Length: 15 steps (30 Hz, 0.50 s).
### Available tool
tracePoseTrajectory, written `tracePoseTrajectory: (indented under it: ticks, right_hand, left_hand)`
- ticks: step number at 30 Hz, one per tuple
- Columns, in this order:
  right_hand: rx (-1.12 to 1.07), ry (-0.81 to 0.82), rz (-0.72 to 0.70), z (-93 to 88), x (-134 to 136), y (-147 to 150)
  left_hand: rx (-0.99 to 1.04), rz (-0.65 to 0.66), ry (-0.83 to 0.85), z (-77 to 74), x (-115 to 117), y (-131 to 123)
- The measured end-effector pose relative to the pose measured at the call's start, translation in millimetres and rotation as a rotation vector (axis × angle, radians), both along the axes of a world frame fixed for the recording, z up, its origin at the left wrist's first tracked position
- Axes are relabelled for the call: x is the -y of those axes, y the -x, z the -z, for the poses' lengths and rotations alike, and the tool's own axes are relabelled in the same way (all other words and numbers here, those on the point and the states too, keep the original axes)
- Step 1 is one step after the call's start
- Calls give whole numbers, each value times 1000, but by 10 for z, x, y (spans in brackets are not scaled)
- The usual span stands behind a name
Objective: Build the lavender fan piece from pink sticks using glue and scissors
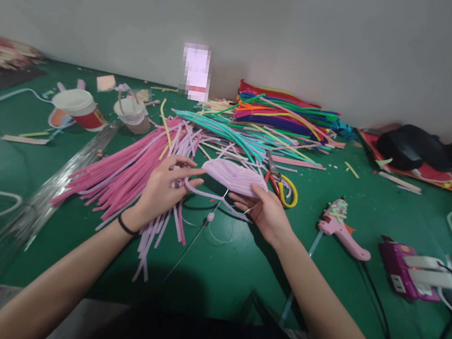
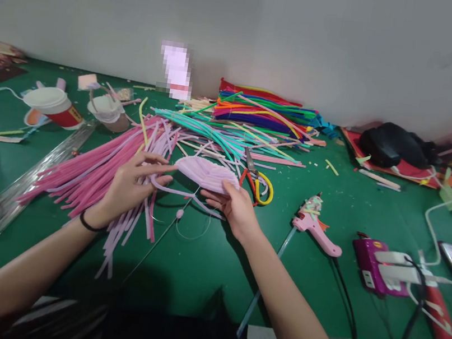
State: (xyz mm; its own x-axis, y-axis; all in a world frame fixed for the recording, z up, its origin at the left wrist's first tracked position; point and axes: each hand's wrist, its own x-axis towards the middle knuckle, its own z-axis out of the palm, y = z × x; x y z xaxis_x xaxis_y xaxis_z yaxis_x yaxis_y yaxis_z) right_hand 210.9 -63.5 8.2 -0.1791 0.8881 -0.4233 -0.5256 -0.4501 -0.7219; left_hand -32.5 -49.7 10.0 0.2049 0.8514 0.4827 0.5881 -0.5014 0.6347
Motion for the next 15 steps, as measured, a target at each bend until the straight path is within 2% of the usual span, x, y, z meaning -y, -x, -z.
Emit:
tracePoseTrajectory:
  ticks: [2, 5, 7, 10, 15]
  right_hand:
    - [-33, 37, -1, -10, -8, -25]
    - [-94, 81, -41, -17, -14, -67]
    - [-131, 99, -70, -15, -18, -88]
    - [-167, 125, -86, -9, -23, -97]
    - [-174, 186, -79, -23, -21, -68]
  left_hand:
    - [106, 84, 108, 5, -24, 20]
    - [371, 265, 294, 15, -45, 43]
    - [542, 313, 401, 8, -42, 49]
    - [602, 243, 475, -25, -16, 40]
    - [465, 57, 418, -55, 1, 16]
